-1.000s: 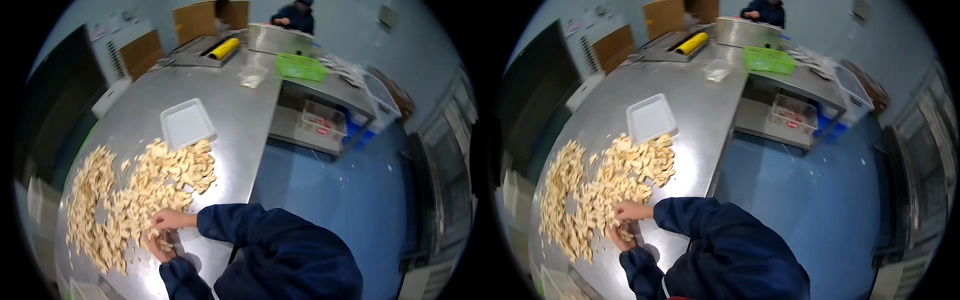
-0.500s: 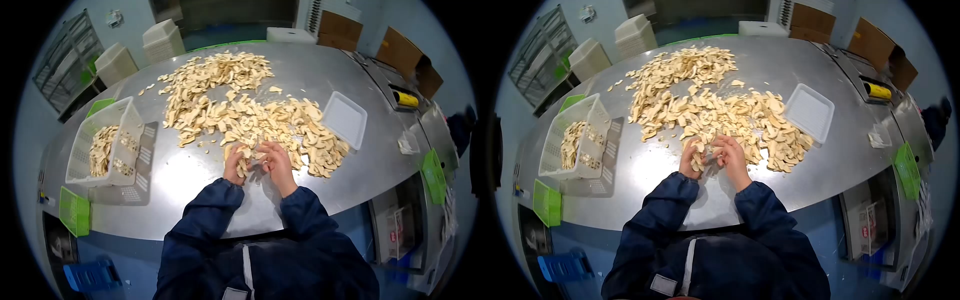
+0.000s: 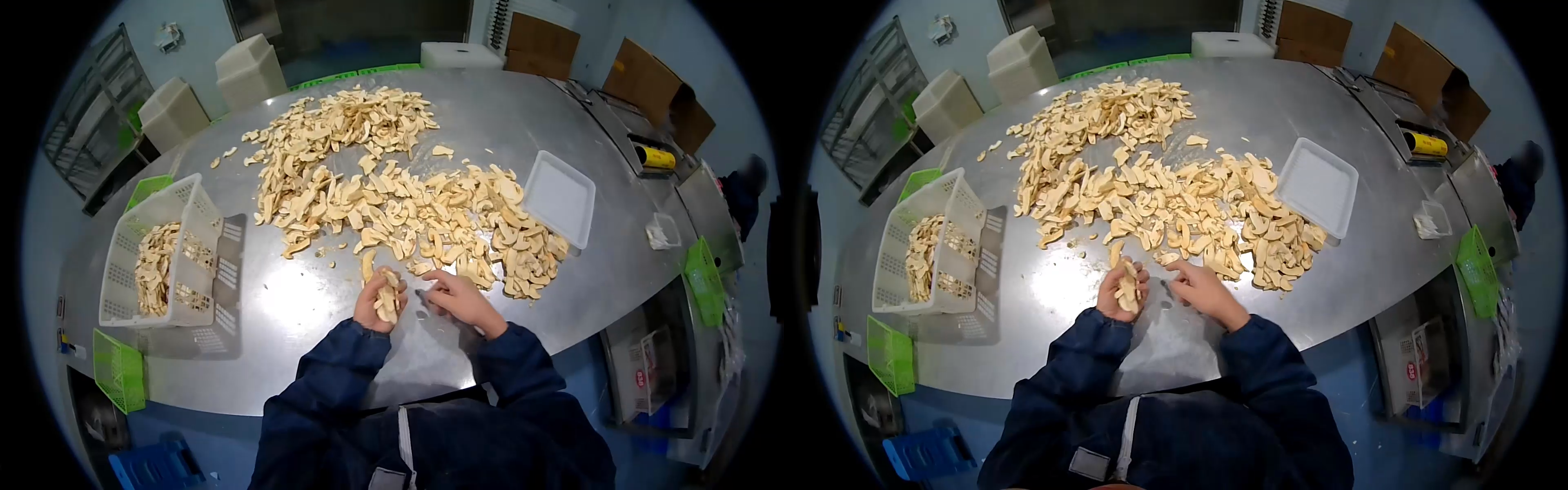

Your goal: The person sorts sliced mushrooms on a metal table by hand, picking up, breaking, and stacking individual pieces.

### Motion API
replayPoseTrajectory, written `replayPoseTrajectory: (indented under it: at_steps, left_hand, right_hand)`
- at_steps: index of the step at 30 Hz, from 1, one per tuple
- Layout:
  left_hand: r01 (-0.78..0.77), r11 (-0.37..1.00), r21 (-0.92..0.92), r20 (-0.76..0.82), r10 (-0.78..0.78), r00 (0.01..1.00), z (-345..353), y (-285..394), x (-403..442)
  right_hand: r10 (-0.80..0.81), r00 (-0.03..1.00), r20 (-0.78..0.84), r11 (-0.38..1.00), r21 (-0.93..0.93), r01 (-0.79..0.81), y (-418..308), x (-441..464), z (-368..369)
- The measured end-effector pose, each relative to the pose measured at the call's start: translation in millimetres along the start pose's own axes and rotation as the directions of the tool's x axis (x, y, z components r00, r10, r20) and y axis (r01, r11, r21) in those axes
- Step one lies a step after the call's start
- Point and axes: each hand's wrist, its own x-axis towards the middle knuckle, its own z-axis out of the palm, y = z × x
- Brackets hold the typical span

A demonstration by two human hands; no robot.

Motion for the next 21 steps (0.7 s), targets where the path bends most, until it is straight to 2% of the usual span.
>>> replayPoseTrajectory:
  at_steps: [1, 4, 5, 6, 8, 9, 12, 13, 15, 17, 19, 21]
  left_hand:
    - [0.078, 0.991, -0.111, -0.048, -0.084, 0.995, 1, 5, -6]
    - [0.091, 0.993, -0.077, -0.087, -0.098, 0.991, 2, 10, -11]
    - [0.068, 0.997, -0.036, -0.203, -0.074, 0.976, 7, 11, -10]
    - [0.059, 0.994, -0.089, -0.208, -0.076, 0.975, 9, 11, -4]
    - [0.039, 0.982, -0.187, -0.213, -0.079, 0.974, 12, 13, 9]
    - [0.033, 0.985, -0.172, -0.211, -0.07, 0.975, 4, 12, 17]
    - [0.224, 0.939, -0.263, 0.1, -0.204, 0.974, -16, 10, 29]
    - [0.202, 0.963, -0.176, -0.003, -0.206, 0.979, -7, 9, 25]
    - [0.215, 0.959, -0.186, 0.018, -0.216, 0.976, -10, 8, 24]
    - [0.205, 0.964, -0.169, 0.002, -0.208, 0.978, -10, 8, 22]
    - [0.227, 0.965, -0.131, -0.011, -0.23, 0.973, -9, 9, 22]
    - [0.226, 0.969, -0.102, -0.01, -0.228, 0.974, -14, 9, 25]
  right_hand:
    - [0.028, 0.999, 0.044, 0.991, -0.134, -0.022, -4, -4, -11]
    - [0.282, 0.96, 0.008, 0.953, -0.118, -0.279, 2, -1, -59]
    - [0.227, 0.957, -0.178, 0.95, -0.176, -0.258, 2, 3, -76]
    - [0.152, 0.923, -0.354, 0.939, -0.24, -0.246, -1, 10, -87]
    - [0.011, 0.907, -0.421, 0.937, -0.313, -0.156, -11, 26, -97]
    - [-0.063, 0.891, -0.449, 0.929, -0.353, -0.112, -16, 34, -102]
    - [-0.322, 0.877, -0.356, 0.802, -0.595, 0.052, -19, 78, -88]
    - [-0.343, 0.865, -0.367, 0.723, -0.691, -0.006, -17, 95, -82]
    - [-0.393, 0.839, -0.376, 0.528, -0.839, -0.129, -13, 124, -71]
    - [-0.413, 0.839, -0.354, 0.444, -0.883, -0.154, -11, 137, -63]
    - [-0.403, 0.862, -0.307, 0.373, -0.915, -0.152, -15, 138, -57]
    - [-0.165, 0.981, -0.097, 0.434, -0.901, -0.016, -32, 124, -54]
